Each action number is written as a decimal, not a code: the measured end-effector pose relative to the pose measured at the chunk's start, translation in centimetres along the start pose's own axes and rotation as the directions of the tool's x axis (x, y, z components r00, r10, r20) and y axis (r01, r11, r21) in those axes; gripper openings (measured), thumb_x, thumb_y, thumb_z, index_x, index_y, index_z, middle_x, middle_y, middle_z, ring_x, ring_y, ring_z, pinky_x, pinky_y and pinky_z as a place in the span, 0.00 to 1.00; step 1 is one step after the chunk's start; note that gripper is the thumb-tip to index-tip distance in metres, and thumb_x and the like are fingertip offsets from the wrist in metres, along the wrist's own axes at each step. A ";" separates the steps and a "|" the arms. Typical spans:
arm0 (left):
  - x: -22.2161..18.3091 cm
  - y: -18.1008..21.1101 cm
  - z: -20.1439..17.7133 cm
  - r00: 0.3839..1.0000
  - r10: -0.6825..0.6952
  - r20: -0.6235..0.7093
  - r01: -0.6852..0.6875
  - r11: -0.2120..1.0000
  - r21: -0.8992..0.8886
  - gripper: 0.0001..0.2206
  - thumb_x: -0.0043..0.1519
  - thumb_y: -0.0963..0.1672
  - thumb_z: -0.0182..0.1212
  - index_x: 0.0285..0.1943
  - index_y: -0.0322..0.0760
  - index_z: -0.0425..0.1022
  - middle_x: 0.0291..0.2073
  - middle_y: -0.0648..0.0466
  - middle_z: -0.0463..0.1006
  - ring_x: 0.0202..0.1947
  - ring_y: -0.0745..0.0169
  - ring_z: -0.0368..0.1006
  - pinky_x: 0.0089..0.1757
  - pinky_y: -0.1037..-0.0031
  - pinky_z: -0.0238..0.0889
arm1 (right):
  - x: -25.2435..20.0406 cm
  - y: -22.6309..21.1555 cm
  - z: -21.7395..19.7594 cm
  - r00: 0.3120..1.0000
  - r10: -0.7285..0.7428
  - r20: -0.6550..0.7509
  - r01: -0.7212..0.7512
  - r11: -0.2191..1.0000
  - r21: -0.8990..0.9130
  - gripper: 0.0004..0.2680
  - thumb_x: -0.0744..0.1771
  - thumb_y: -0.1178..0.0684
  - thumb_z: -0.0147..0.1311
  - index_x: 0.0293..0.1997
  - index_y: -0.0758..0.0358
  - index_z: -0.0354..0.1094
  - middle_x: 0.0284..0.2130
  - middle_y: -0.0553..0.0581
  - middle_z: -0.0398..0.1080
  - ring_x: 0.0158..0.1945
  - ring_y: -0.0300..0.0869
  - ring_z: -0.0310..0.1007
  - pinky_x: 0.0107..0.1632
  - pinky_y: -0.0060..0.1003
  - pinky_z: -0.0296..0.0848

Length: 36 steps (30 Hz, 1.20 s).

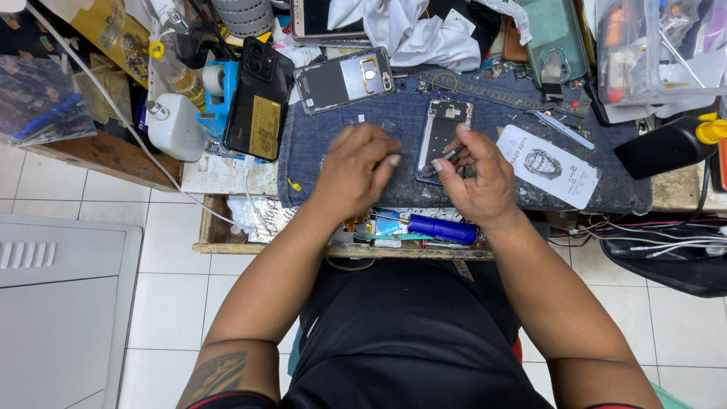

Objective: The person repairs a mobile phone using a screwdriver to remove and install components on the internal board. They handle the phone frame, electronic modules, and several small screws on a workbench.

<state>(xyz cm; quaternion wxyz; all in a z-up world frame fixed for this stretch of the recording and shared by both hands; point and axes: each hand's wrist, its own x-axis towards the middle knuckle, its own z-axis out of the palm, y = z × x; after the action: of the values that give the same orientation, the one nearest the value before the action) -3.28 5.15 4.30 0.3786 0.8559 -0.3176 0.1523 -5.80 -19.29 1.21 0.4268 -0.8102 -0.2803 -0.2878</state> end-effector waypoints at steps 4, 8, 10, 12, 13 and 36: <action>1.7 -0.1 1.6 0.990 0.008 0.142 0.036 0.950 -0.309 0.13 0.64 0.44 0.63 0.55 0.34 0.77 0.50 0.49 0.77 0.53 0.49 0.74 0.52 0.63 0.68 | 1.4 -1.4 -0.5 0.996 -0.045 0.079 0.056 0.987 -0.152 0.23 0.68 0.62 0.68 0.69 0.62 0.58 0.38 0.58 0.71 0.36 0.41 0.74 0.37 0.33 0.73; 2.4 -0.7 3.4 0.975 0.170 0.142 -0.110 0.927 -0.359 0.12 0.65 0.42 0.64 0.57 0.33 0.77 0.51 0.48 0.78 0.54 0.46 0.74 0.54 0.61 0.67 | 3.1 -3.1 -1.1 0.989 -0.135 0.062 0.145 0.971 -0.189 0.20 0.65 0.59 0.69 0.62 0.62 0.65 0.40 0.62 0.71 0.41 0.47 0.72 0.41 0.38 0.73; 2.4 -1.2 4.2 0.975 0.149 0.164 -0.068 0.907 -0.416 0.08 0.68 0.43 0.63 0.54 0.37 0.79 0.46 0.52 0.81 0.51 0.51 0.76 0.53 0.64 0.70 | 3.5 -3.5 -1.2 0.995 -0.077 0.059 0.086 0.982 -0.166 0.16 0.66 0.62 0.67 0.59 0.62 0.69 0.41 0.59 0.72 0.43 0.46 0.74 0.44 0.38 0.74; 2.2 -1.2 4.7 0.988 0.068 0.137 -0.001 0.898 -0.439 0.07 0.65 0.43 0.66 0.47 0.36 0.77 0.41 0.53 0.80 0.46 0.53 0.76 0.49 0.64 0.69 | 3.7 -3.5 -1.3 0.994 -0.069 0.089 0.079 0.991 -0.110 0.15 0.67 0.64 0.64 0.60 0.64 0.69 0.42 0.59 0.73 0.44 0.46 0.74 0.46 0.38 0.74; 2.0 -1.1 4.9 0.992 0.026 0.124 0.033 0.892 -0.451 0.08 0.64 0.44 0.67 0.44 0.35 0.76 0.39 0.54 0.79 0.43 0.54 0.76 0.47 0.65 0.69 | 3.7 -3.5 -1.4 0.992 -0.066 0.104 0.074 0.994 -0.081 0.15 0.67 0.65 0.62 0.60 0.64 0.69 0.43 0.59 0.74 0.44 0.46 0.74 0.46 0.38 0.74; 1.7 -1.6 4.8 0.985 0.164 0.051 -0.129 0.902 -0.412 0.08 0.60 0.40 0.65 0.47 0.39 0.76 0.51 0.50 0.77 0.56 0.47 0.69 0.59 0.60 0.58 | 11.2 -6.5 -2.7 0.743 0.225 0.630 0.059 0.916 -0.397 0.11 0.64 0.53 0.55 0.48 0.63 0.65 0.32 0.66 0.76 0.37 0.63 0.77 0.36 0.57 0.74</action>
<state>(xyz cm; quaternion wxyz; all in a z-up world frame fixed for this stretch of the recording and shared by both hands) -0.86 1.72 1.05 0.5225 0.7375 -0.4214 0.0746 -3.36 -16.20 13.86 0.1407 -0.9392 -0.3129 -0.0113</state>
